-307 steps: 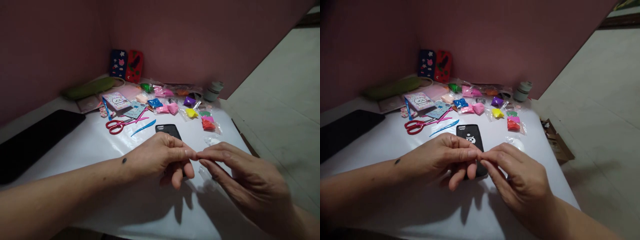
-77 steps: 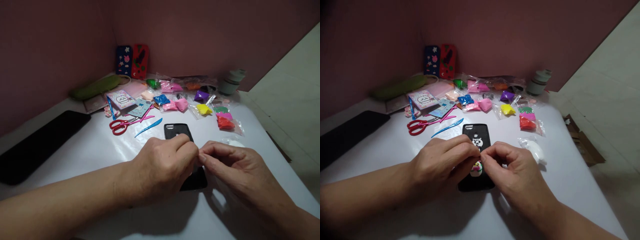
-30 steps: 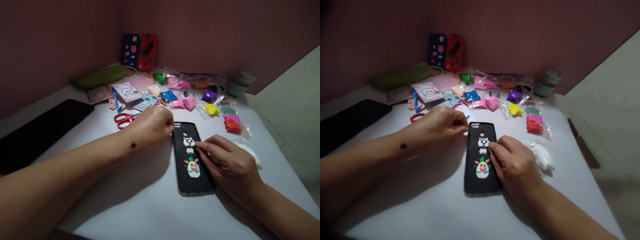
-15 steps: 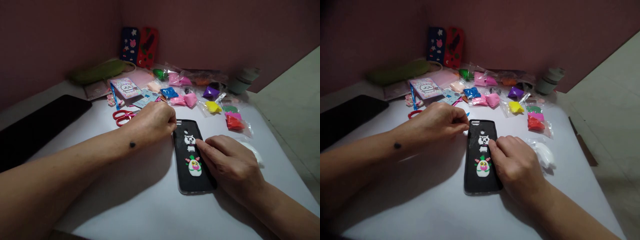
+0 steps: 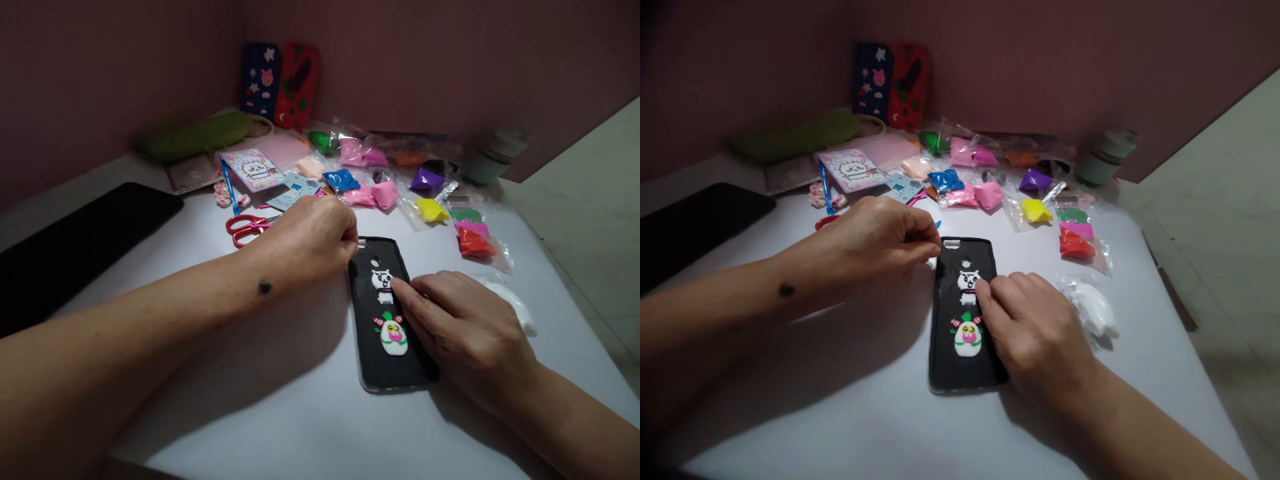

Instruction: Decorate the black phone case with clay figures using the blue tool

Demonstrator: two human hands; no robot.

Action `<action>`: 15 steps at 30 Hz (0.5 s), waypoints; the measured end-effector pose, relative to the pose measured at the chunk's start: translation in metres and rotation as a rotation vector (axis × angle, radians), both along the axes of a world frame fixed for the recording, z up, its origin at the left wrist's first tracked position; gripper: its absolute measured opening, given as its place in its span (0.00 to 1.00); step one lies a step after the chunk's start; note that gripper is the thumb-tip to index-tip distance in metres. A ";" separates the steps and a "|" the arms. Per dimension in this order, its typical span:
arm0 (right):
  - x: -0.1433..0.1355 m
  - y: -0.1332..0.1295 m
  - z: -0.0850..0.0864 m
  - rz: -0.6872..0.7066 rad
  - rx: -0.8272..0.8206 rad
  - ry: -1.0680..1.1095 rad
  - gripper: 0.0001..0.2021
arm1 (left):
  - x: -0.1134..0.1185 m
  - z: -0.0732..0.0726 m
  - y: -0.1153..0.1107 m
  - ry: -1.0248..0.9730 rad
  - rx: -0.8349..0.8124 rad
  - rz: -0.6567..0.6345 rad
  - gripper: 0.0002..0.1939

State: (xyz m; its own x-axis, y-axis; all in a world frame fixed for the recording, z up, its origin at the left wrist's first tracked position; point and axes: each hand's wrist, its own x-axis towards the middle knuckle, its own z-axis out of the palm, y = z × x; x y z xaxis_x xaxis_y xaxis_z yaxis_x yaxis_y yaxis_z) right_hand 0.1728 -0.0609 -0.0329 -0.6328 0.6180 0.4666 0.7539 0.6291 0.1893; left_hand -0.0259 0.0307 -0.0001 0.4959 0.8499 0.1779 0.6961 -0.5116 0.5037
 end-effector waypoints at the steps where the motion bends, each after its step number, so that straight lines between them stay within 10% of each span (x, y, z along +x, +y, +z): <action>1: 0.000 0.000 0.000 0.000 -0.004 -0.010 0.10 | 0.000 0.000 0.000 0.001 -0.001 0.001 0.08; 15: 0.002 0.000 0.001 0.014 -0.064 0.081 0.10 | 0.000 -0.002 0.001 0.031 0.055 -0.024 0.07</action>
State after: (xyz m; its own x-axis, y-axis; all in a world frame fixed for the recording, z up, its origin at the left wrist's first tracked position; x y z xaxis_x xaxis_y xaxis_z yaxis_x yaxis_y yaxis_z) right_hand 0.1745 -0.0611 -0.0315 -0.6034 0.6394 0.4765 0.7561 0.6486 0.0871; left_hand -0.0262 0.0320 -0.0021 0.5223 0.8269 0.2083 0.6983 -0.5549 0.4522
